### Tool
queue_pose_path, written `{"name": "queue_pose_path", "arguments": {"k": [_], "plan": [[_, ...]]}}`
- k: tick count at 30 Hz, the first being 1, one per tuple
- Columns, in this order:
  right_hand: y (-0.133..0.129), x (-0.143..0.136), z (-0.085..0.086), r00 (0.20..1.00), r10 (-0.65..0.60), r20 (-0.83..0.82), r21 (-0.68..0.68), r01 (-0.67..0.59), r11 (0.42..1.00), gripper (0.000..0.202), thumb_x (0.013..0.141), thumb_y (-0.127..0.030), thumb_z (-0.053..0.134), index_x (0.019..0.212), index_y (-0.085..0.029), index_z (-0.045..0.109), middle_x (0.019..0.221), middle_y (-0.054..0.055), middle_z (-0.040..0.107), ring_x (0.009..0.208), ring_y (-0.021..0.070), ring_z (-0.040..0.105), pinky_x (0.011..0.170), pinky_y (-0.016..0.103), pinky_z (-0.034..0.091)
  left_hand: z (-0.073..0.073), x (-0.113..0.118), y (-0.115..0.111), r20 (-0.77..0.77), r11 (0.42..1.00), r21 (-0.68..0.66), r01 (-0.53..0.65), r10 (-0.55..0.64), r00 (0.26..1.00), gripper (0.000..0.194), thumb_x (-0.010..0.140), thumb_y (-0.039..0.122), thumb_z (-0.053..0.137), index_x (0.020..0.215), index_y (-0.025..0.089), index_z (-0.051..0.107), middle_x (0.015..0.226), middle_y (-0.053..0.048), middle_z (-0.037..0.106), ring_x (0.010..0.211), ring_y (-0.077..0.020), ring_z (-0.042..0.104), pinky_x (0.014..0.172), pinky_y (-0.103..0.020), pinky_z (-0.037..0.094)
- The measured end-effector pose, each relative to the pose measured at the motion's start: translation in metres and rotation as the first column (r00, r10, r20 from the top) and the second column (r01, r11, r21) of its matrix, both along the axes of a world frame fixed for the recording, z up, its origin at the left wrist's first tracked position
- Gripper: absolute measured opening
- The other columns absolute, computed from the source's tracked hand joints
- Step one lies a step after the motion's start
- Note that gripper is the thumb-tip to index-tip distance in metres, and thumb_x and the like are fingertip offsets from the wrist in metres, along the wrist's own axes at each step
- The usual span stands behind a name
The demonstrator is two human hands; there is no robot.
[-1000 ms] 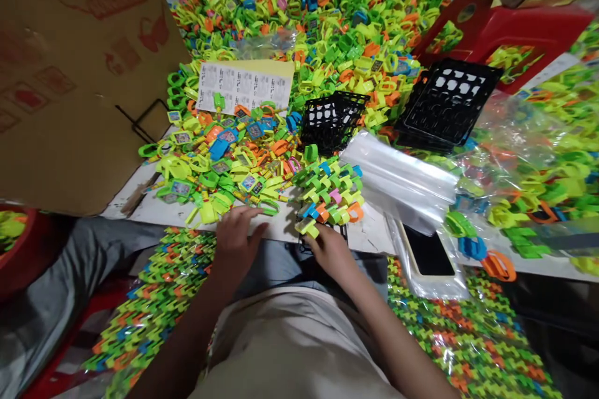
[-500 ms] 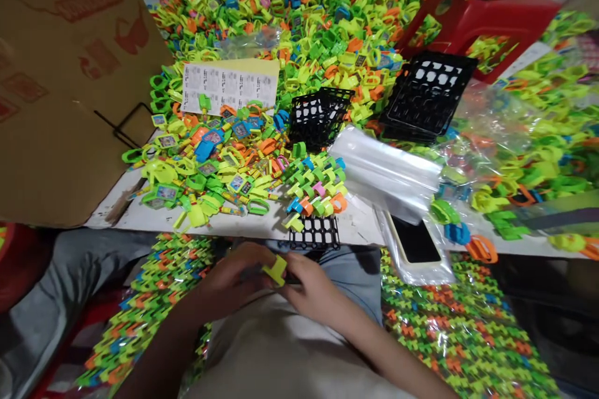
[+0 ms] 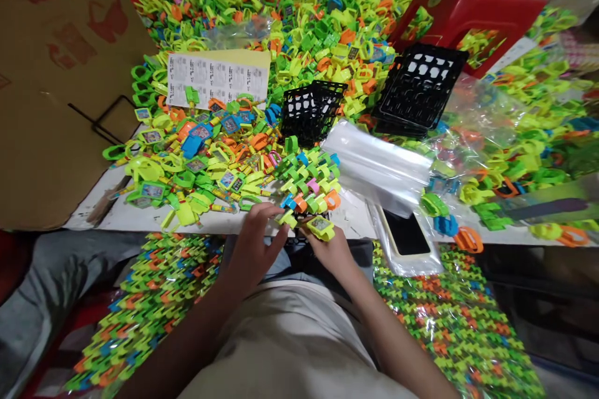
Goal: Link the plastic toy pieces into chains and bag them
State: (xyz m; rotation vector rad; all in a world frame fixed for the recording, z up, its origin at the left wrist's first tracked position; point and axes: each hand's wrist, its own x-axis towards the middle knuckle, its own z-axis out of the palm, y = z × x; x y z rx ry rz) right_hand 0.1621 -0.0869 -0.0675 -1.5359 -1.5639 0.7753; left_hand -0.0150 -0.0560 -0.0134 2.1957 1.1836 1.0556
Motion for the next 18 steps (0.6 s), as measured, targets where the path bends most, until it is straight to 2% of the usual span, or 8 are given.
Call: {"name": "queue_pose_path", "arguments": {"k": [3, 5, 9, 11, 14, 18], "plan": [[-0.003, -0.003, 0.003, 0.974, 0.040, 0.223, 0.044, -0.051, 0.998, 0.021, 0.081, -0.018, 0.048, 0.091, -0.017, 0.066, 0.091, 0.010, 0.069, 0.084, 0.0227, 0.064, 0.075, 0.032, 0.050, -0.001, 0.003, -0.002, 0.006, 1.000, -0.017, 0.012, -0.012, 1.000, 0.018, 0.090, 0.021, 0.048, 0.107, 0.022, 0.050, 0.103, -0.006, 0.053, 0.102, -0.0182, 0.051, 0.091, -0.034, 0.044], [-0.002, -0.007, 0.006, 0.939, 0.054, 0.340, 0.033, -0.070, 0.997, 0.024, 0.076, -0.012, 0.047, 0.090, -0.015, 0.066, 0.091, 0.012, 0.069, 0.085, 0.0238, 0.062, 0.076, 0.033, 0.049, -0.001, 0.004, -0.004, -0.011, 1.000, 0.010, 0.006, -0.006, 1.000, 0.024, 0.087, 0.026, 0.053, 0.110, 0.022, 0.049, 0.107, -0.007, 0.051, 0.105, -0.0201, 0.050, 0.094, -0.037, 0.043], [0.005, -0.016, 0.012, 0.917, 0.104, 0.386, -0.058, -0.089, 0.994, 0.027, 0.068, -0.007, 0.049, 0.087, -0.015, 0.066, 0.089, 0.010, 0.069, 0.085, 0.0227, 0.061, 0.075, 0.030, 0.047, -0.007, 0.013, -0.002, -0.053, 0.996, 0.085, -0.036, 0.040, 0.998, 0.072, 0.070, 0.042, 0.071, 0.129, 0.020, 0.036, 0.132, -0.015, 0.037, 0.126, -0.0310, 0.037, 0.105, -0.048, 0.033], [0.010, -0.018, 0.016, 0.920, 0.124, 0.373, -0.086, -0.099, 0.991, 0.024, 0.068, -0.009, 0.050, 0.085, -0.017, 0.066, 0.087, 0.008, 0.069, 0.083, 0.0215, 0.061, 0.073, 0.028, 0.046, -0.011, 0.017, 0.003, -0.053, 0.998, 0.065, 0.023, -0.020, 0.998, 0.085, 0.070, 0.042, 0.071, 0.138, 0.021, 0.025, 0.141, -0.017, 0.029, 0.133, -0.0324, 0.030, 0.107, -0.050, 0.030], [0.015, -0.020, 0.019, 0.920, 0.124, 0.372, -0.081, -0.101, 0.992, 0.021, 0.074, -0.013, 0.051, 0.086, -0.018, 0.066, 0.089, 0.007, 0.069, 0.085, 0.0211, 0.061, 0.074, 0.027, 0.044, -0.016, 0.021, 0.012, -0.032, 0.994, 0.035, 0.108, -0.107, 0.994, 0.083, 0.075, 0.038, 0.068, 0.140, 0.022, 0.020, 0.145, -0.018, 0.025, 0.137, -0.0302, 0.027, 0.108, -0.048, 0.031], [0.019, -0.023, 0.012, 0.905, 0.145, 0.400, -0.089, -0.120, 0.989, 0.019, 0.074, -0.010, 0.051, 0.085, -0.016, 0.065, 0.090, 0.009, 0.068, 0.088, 0.0224, 0.059, 0.080, 0.029, 0.042, -0.021, 0.020, 0.017, -0.041, 0.995, 0.033, 0.089, -0.088, 0.995, 0.073, 0.079, 0.032, 0.064, 0.139, 0.022, 0.024, 0.146, -0.017, 0.026, 0.137, -0.0292, 0.028, 0.109, -0.047, 0.031]]}}
